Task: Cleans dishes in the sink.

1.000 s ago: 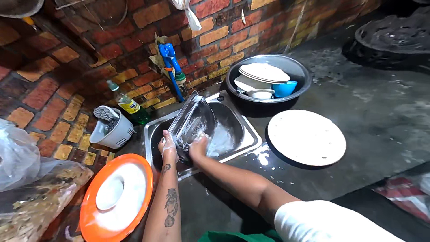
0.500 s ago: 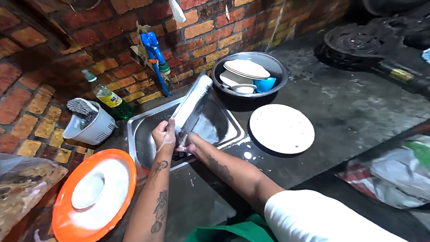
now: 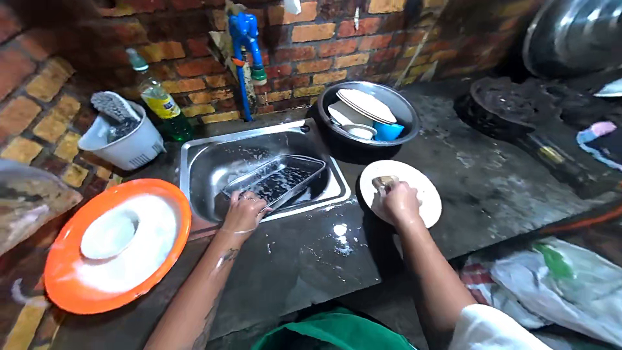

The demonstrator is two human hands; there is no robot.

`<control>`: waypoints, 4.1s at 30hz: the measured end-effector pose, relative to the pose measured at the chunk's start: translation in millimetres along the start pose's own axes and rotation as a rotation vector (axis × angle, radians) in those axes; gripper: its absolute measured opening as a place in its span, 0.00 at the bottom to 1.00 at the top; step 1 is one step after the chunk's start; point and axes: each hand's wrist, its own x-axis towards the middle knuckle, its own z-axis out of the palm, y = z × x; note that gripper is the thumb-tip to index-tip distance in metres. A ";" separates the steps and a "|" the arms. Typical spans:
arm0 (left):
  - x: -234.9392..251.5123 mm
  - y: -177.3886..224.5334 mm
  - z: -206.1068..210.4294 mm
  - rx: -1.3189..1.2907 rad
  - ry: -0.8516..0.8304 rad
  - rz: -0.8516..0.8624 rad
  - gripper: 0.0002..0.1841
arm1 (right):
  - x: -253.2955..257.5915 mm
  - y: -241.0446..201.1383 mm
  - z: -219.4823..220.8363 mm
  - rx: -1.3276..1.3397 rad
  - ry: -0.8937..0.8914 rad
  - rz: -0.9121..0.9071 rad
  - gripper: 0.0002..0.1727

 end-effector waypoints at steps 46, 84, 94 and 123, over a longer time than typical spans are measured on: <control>225.3 -54.9 33.7 -2.060 0.716 -0.760 0.19 | 116.9 -328.0 125.3 1.728 -0.971 0.119 0.29; 77.7 -92.4 -16.7 -0.920 0.209 -1.233 0.27 | 129.0 -304.9 102.2 0.355 -0.387 -0.432 0.29; 59.5 -81.7 -26.4 -1.122 0.415 -1.243 0.29 | 145.3 -175.0 147.8 0.453 -0.631 -0.133 0.32; 68.7 -77.9 25.2 -1.646 0.744 -1.316 0.28 | 116.0 -170.4 129.4 0.984 0.037 -0.296 0.28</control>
